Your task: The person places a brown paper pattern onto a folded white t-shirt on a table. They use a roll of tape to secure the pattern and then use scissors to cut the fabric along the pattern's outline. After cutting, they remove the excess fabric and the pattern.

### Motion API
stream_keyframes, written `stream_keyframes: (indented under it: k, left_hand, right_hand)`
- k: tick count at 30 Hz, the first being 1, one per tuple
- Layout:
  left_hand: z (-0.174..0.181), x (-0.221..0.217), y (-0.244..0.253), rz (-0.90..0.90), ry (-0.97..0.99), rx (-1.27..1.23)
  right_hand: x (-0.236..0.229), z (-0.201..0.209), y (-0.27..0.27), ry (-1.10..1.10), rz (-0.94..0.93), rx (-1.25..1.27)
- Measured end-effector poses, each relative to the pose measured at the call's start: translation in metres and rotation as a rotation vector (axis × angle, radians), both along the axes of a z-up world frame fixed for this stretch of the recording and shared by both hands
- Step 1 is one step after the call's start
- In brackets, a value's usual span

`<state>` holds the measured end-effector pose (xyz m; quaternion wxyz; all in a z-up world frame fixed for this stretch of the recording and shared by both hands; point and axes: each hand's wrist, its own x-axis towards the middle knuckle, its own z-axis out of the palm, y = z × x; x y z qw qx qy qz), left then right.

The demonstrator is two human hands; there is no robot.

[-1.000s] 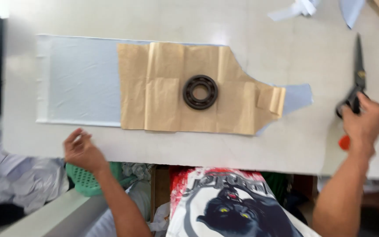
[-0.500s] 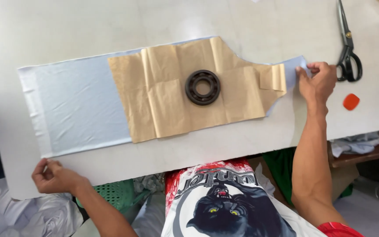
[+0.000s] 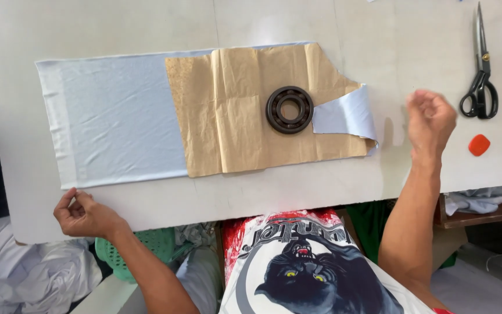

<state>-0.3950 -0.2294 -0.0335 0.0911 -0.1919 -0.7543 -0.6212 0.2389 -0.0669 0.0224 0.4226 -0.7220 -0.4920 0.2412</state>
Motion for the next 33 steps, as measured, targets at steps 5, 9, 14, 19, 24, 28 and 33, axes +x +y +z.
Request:
stream_keyframes:
  k: [5, 9, 14, 19, 24, 28, 33]
  left_hand:
    - [0.006, 0.007, 0.008, 0.005, 0.003, -0.073]
    - [0.000, 0.001, 0.006, 0.003, 0.026, -0.069]
    - [0.005, 0.004, 0.006, 0.017, 0.002, -0.087]
    - [0.006, 0.005, 0.006, 0.009, -0.037, -0.067]
    - [0.006, 0.005, 0.006, 0.011, -0.041, -0.068]
    - [0.006, 0.002, 0.005, 0.010, -0.053, -0.039]
    - [0.015, -0.044, 0.019, 0.000, -0.032, -0.069]
  right_hand:
    - [-0.047, 0.028, -0.001, -0.031, -0.029, -0.399]
    - [-0.065, 0.013, 0.006, -0.183, 0.042, -0.505]
    - [-0.082, 0.022, 0.007, -0.219, 0.077, -0.460]
    - [-0.087, 0.019, 0.011, -0.128, 0.038, -0.555]
    - [-0.092, 0.020, 0.010, -0.160, 0.030, -0.484]
    - [-0.089, 0.014, 0.011, -0.204, 0.045, -0.460]
    - [-0.065, -0.017, 0.017, -0.359, 0.069, -0.435]
